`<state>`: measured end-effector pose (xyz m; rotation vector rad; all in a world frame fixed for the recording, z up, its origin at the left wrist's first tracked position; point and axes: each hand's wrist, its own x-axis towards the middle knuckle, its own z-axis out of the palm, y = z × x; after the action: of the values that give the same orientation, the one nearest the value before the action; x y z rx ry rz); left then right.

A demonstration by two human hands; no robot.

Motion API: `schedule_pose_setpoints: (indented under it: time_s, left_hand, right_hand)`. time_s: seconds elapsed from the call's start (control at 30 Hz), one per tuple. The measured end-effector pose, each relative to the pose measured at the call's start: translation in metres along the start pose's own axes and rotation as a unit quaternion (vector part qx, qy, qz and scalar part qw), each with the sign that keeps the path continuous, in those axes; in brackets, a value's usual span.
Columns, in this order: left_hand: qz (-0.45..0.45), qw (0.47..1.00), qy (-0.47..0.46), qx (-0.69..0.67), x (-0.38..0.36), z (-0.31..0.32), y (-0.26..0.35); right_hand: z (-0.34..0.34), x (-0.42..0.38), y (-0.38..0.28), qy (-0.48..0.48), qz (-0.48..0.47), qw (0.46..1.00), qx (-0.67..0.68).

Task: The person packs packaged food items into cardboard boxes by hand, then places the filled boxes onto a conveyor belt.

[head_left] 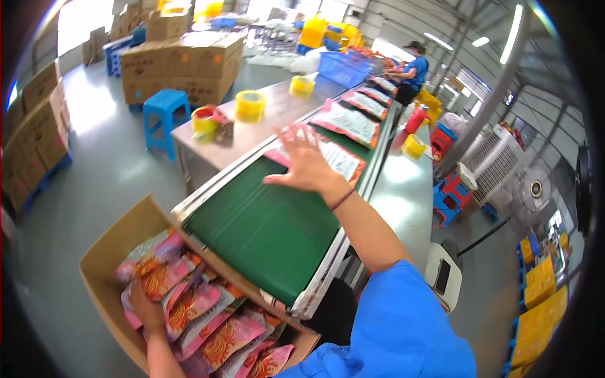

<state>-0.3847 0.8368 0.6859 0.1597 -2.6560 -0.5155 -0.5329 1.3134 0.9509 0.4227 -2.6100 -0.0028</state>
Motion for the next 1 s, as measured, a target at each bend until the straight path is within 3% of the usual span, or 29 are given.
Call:
schedule_pose_setpoints:
  time_s: [0.07, 0.1, 0.17, 0.27, 0.4, 0.47, 0.53, 0.6, 0.63, 0.67, 0.73, 0.77, 0.8, 0.83, 0.9, 0.97, 1.0]
  left_hand:
    - [-0.025, 0.999, 0.045, -0.017, -0.002, -0.005, 0.010]
    - [-0.015, 0.999, 0.044, -0.021, -0.004, -0.002, 0.009]
    - [-0.038, 0.997, 0.047, 0.043, -0.004, 0.005, -0.001]
    - [-0.011, 0.997, 0.059, 0.039, -0.002, 0.018, -0.016]
    - [-0.008, 1.000, 0.006, 0.028, 0.010, 0.022, -0.024]
    - [-0.011, 0.998, -0.044, -0.034, 0.015, 0.021, -0.031]
    - [-0.069, 0.964, -0.250, -0.062, 0.036, -0.011, 0.004]
    - [-0.129, 0.910, -0.371, -0.131, 0.047, -0.072, 0.051]
    - [-0.042, 0.921, -0.322, -0.217, 0.040, -0.073, 0.032]
    - [0.029, 0.947, -0.236, -0.216, 0.024, -0.119, 0.056]
    - [0.022, 0.985, -0.105, -0.133, -0.003, -0.175, 0.063]
    - [-0.028, 0.990, -0.048, -0.133, -0.019, -0.198, 0.062]
    - [-0.075, 0.988, 0.012, -0.136, -0.041, -0.215, 0.060]
    - [-0.083, 0.987, 0.019, -0.134, -0.066, -0.213, 0.042]
    - [-0.263, 0.943, 0.123, -0.164, -0.121, -0.183, -0.013]
    - [-0.405, 0.914, -0.032, -0.005, -0.165, -0.173, -0.022]
    - [-0.409, 0.912, -0.028, -0.011, -0.168, -0.168, -0.025]
  right_hand:
    - [0.022, -0.035, 0.078, -0.184, 0.181, 0.964, -0.062]
    - [0.028, -0.042, 0.092, -0.181, 0.191, 0.963, -0.064]
    - [0.034, -0.044, 0.104, -0.239, 0.234, 0.936, 0.106]
    - [0.027, -0.043, 0.083, -0.305, 0.216, 0.926, 0.052]
    - [0.025, -0.046, 0.041, -0.250, 0.198, 0.948, -0.017]
    - [0.030, -0.061, 0.015, -0.128, 0.144, 0.979, -0.069]
    - [0.022, -0.063, 0.005, -0.135, 0.127, 0.982, 0.048]
    - [-0.010, -0.066, -0.014, -0.023, 0.058, 0.992, 0.107]
    - [-0.041, -0.067, -0.036, -0.055, 0.066, 0.982, 0.168]
    - [-0.043, -0.067, -0.031, -0.062, 0.002, 0.961, 0.269]
    - [-0.068, -0.071, -0.053, -0.040, -0.073, 0.907, 0.412]
    - [-0.104, -0.076, -0.078, -0.139, 0.031, 0.824, 0.549]
    - [-0.131, -0.081, -0.098, -0.157, 0.062, 0.770, 0.616]
    - [-0.158, -0.081, -0.115, -0.124, 0.004, 0.788, 0.603]
    - [-0.208, -0.081, -0.144, -0.042, -0.095, 0.820, 0.562]
    - [-0.242, -0.079, -0.160, 0.060, -0.160, 0.842, 0.512]
    - [-0.251, -0.079, -0.169, 0.113, -0.190, 0.848, 0.482]
